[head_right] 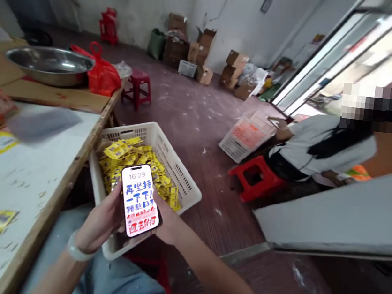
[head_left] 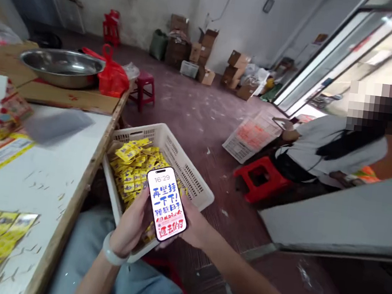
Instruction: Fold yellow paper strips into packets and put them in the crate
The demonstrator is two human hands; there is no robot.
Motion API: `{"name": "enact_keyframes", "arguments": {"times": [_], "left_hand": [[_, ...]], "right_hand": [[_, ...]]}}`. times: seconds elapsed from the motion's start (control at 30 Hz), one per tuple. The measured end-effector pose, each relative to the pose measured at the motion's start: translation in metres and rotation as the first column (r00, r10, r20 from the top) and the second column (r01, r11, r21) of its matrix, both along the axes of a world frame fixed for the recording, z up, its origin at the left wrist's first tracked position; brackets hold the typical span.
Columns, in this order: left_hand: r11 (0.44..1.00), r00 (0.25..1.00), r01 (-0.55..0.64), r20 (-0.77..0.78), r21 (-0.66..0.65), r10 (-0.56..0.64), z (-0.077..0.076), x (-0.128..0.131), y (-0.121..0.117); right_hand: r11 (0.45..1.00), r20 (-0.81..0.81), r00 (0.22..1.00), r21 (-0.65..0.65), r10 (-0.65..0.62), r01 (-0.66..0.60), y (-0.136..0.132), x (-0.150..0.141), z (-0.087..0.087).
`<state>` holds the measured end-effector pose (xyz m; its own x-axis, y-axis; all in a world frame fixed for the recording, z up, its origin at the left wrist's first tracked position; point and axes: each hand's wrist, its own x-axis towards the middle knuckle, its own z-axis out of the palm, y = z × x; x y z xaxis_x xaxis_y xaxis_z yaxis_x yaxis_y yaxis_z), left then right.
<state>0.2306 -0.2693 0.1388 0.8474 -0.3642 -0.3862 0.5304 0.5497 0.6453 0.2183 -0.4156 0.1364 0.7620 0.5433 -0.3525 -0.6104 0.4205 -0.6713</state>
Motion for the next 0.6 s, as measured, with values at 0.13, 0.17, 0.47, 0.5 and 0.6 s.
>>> {"name": "enact_keyframes", "arguments": {"times": [0.13,0.17,0.47,0.5,0.6], "left_hand": [[1.0,1.0,-0.011,0.012,0.015,0.011,-0.002,0.0,-0.012],[1.0,0.999,-0.026,0.038,-0.001,0.026,-0.001,0.0,-0.014],[1.0,0.984,0.028,0.178,-0.015,-0.024,0.016,0.002,-0.019],[1.0,0.984,0.019,0.175,-0.024,-0.014,0.016,0.003,-0.02],[0.999,0.988,0.002,0.154,-0.038,0.004,0.014,0.005,-0.023]], "right_hand": [[0.996,0.068,0.995,0.055,0.071,-0.075,-0.017,-0.007,0.005],[0.997,0.088,0.995,0.06,0.045,-0.05,-0.019,-0.009,0.006],[0.999,0.12,0.992,0.044,0.025,-0.031,-0.022,-0.006,0.009],[0.999,0.125,0.992,0.027,0.014,-0.017,-0.022,-0.006,0.01],[0.997,0.154,0.987,-0.045,-0.049,0.056,-0.02,-0.007,0.011]]}}
